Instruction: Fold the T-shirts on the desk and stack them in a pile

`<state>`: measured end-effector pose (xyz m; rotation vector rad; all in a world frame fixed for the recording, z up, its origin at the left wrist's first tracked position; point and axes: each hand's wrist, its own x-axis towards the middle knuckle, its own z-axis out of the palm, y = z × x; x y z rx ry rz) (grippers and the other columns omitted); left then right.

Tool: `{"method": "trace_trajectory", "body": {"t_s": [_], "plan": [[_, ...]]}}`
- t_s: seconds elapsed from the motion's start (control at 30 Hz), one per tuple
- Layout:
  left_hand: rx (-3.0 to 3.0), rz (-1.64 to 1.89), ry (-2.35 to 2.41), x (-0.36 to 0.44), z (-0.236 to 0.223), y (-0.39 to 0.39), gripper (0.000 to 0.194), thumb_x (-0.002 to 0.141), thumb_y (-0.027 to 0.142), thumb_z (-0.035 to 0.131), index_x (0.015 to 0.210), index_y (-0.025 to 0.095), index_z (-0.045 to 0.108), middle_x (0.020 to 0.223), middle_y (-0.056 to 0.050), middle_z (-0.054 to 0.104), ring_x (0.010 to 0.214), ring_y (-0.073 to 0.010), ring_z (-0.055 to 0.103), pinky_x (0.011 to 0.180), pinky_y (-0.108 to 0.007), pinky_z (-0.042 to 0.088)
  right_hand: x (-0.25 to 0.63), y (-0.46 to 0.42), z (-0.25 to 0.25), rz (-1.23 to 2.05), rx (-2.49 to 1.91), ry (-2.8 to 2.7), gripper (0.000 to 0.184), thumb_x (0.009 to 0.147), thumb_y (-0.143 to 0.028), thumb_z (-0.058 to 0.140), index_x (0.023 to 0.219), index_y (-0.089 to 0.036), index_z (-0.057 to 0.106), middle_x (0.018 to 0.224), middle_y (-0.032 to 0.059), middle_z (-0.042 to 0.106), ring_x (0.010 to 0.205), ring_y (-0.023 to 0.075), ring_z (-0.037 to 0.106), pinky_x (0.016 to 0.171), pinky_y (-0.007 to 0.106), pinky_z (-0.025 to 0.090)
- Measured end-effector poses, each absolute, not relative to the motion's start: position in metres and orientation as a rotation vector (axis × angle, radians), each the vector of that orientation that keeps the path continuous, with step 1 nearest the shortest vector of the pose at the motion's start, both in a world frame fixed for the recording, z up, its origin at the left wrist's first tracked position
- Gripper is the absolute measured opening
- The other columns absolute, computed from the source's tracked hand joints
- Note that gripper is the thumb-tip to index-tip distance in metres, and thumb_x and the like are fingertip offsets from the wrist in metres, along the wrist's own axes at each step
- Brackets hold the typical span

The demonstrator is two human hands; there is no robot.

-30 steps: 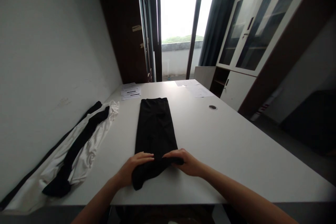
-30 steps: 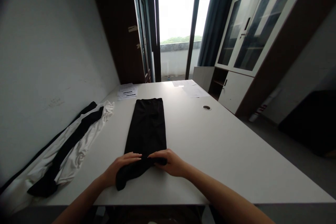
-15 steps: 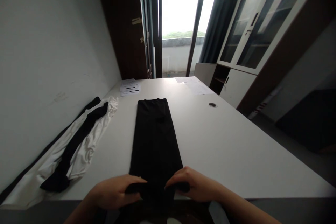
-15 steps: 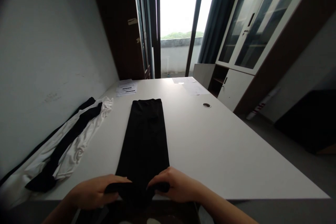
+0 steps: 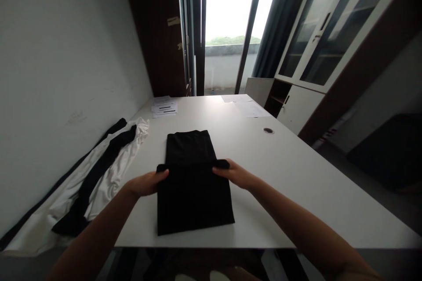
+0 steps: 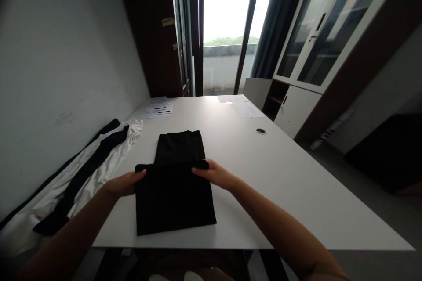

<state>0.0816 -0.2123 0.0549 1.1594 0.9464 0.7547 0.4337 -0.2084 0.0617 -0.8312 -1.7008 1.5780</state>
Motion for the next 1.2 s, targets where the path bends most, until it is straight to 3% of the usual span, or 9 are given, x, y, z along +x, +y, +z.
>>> {"method": "trace_trajectory", "body": {"t_s": [0.13,0.2,0.4,0.7,0.87,1.0,1.1,1.2], "plan": [[0.906,0.752,0.917,0.103,0.047,-0.148,0.035,0.099,0.042,0.062,0.100,0.008,0.072,0.087,-0.012,0.074,0.091,-0.0240,0.074,0.085,-0.031,0.061,0.419,-0.134,0.037,1.583,-0.977,-1.414,0.041,0.073,-0.048,0.086,0.093,-0.013,0.075,0.092,0.0062,0.074,0.086,0.0211,0.070,0.086,0.037,0.058],[0.809,0.788,0.916,0.110,0.040,-0.119,0.037,0.099,0.044,0.062,0.106,0.008,0.072,0.094,-0.014,0.076,0.091,-0.0242,0.075,0.085,-0.031,0.061,0.411,-0.102,0.026,1.577,-1.011,-1.337,0.037,0.073,-0.042,0.087,0.093,-0.014,0.075,0.093,0.0066,0.075,0.087,0.0206,0.071,0.089,0.038,0.058],[0.720,0.959,1.116,0.118,0.013,-0.041,0.030,0.098,0.034,0.065,0.109,0.007,0.067,0.084,-0.012,0.075,0.069,-0.0195,0.074,0.069,-0.030,0.062,0.392,-0.025,0.003,1.403,-1.175,-1.321,0.019,0.079,-0.026,0.079,0.092,-0.013,0.073,0.081,0.0031,0.074,0.074,0.0168,0.069,0.080,0.033,0.059],[0.748,1.005,1.211,0.121,0.008,0.040,0.026,0.103,0.031,0.056,0.107,0.006,0.064,0.074,-0.009,0.073,0.066,-0.0173,0.072,0.076,-0.030,0.061,0.378,0.049,-0.010,1.321,-1.272,-1.245,0.016,0.078,-0.020,0.079,0.089,-0.013,0.070,0.075,0.0026,0.072,0.068,0.0151,0.066,0.074,0.030,0.058],[0.804,0.953,1.216,0.115,0.000,0.071,0.033,0.103,0.038,0.054,0.102,0.007,0.066,0.077,-0.010,0.073,0.070,-0.0194,0.073,0.076,-0.032,0.061,0.376,0.082,-0.011,1.143,-1.350,-1.361,0.020,0.088,-0.027,0.070,0.104,-0.014,0.071,0.092,0.0054,0.074,0.082,0.0172,0.069,0.083,0.031,0.056],[0.886,0.965,1.348,0.113,-0.023,0.081,0.025,0.093,0.035,0.067,0.100,0.012,0.064,0.072,-0.006,0.071,0.063,-0.0199,0.070,0.069,-0.034,0.062,0.377,0.087,-0.025,0.748,-1.717,-1.614,0.029,0.090,-0.032,0.069,0.117,-0.021,0.070,0.108,0.0064,0.074,0.105,0.0209,0.067,0.096,0.031,0.050],[1.013,0.990,1.471,0.111,-0.039,0.086,0.026,0.082,0.028,0.076,0.101,0.013,0.065,0.072,-0.003,0.070,0.066,-0.0199,0.070,0.071,-0.034,0.060,0.381,0.082,-0.041,0.598,-1.801,-1.716,0.041,0.095,-0.034,0.063,0.135,-0.024,0.061,0.108,0.0060,0.073,0.105,0.0212,0.067,0.095,0.031,0.049],[1.184,1.000,1.631,0.109,-0.048,0.092,0.030,0.076,0.019,0.076,0.105,0.016,0.067,0.087,-0.006,0.074,0.086,-0.0228,0.072,0.085,-0.034,0.057,0.385,0.077,-0.052,0.497,-1.725,-1.832,0.045,0.097,-0.029,0.060,0.141,-0.028,0.056,0.105,0.0033,0.073,0.101,0.0203,0.068,0.092,0.030,0.049]]}}
